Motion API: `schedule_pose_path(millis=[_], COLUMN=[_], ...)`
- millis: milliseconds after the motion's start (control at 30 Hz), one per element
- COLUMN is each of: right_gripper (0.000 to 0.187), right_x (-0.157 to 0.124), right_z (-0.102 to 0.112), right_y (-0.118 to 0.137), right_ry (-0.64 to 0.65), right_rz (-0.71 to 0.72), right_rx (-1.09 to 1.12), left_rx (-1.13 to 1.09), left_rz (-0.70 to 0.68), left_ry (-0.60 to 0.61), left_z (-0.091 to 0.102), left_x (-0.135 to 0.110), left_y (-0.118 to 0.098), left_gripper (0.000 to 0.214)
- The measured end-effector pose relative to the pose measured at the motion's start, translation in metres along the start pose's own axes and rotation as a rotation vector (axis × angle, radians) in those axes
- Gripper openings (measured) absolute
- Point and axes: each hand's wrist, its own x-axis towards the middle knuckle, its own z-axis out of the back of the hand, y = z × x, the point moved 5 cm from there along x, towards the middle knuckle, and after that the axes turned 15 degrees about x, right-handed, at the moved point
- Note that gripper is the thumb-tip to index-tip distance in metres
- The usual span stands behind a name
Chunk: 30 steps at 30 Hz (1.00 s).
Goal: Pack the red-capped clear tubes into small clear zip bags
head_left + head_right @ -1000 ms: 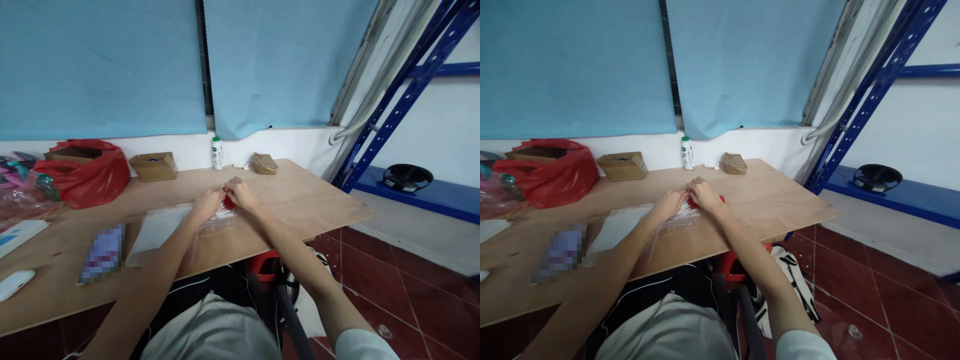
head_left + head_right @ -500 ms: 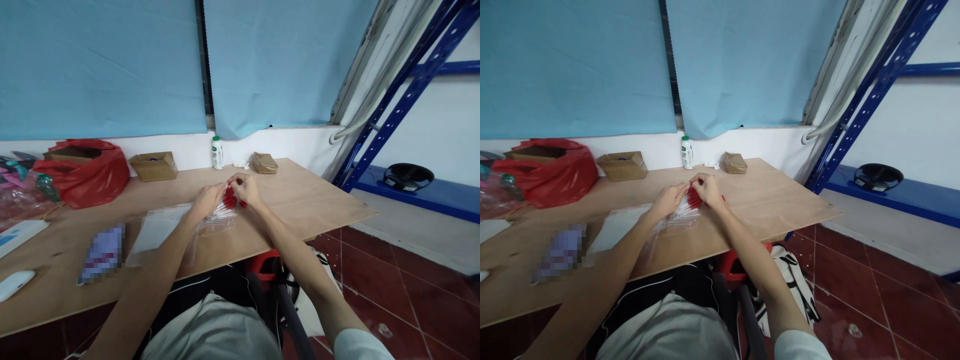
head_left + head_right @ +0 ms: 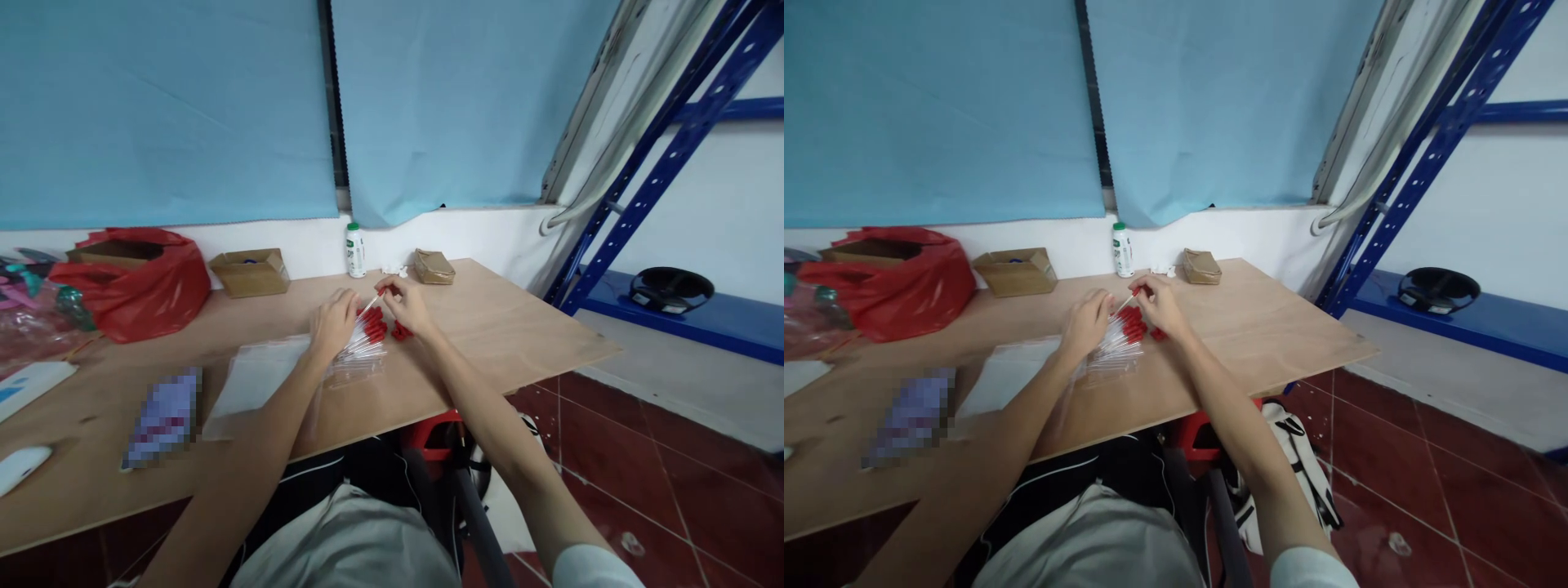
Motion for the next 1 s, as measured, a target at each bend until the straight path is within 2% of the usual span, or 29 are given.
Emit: schedule_pose_path(millis=[67, 233, 467, 667, 867, 1000], right_gripper=[0.022, 0.026, 0.021, 0.014, 0.008, 0.008], right_x=[-0.003, -0.008, -0.012, -0.013, -0.014, -0.015], right_z=[-0.012, -0.015, -0.018, -0.024, -0.030, -0.033], right_y=[0.004, 0.003, 0.012, 0.005, 0.001, 0.000], right_ry=[0.050, 0.112, 0.208, 0.278, 0.267, 0.255], right_rz=[0.019, 0.042, 0.094, 0.015, 0.045, 0.019], right_rx=[0.036, 0.068, -0.136, -0.227, -0.267, -0.273], left_rx=[-0.079, -0.193, -0.157, -0.031, 0.100, 0.141], left_rz=[-0.032, -0.155, -0.127, -0.112, -0.057, -0.064], left_ry=[0.010, 0.225, 0.204, 0.250, 0.358, 0.359], left_z=[0.001, -0.018, -0.017, -0.013, -0.019, -0.024], left_x=[-0.002, -0.007, -0.008, -0.013, -0.016, -0.014], left_y=[-0.002, -0.004, -0.002, -0.004, -0.006, -0.006], left_gripper=[0.043, 0.043, 0.037, 0.037, 0.048, 0.047])
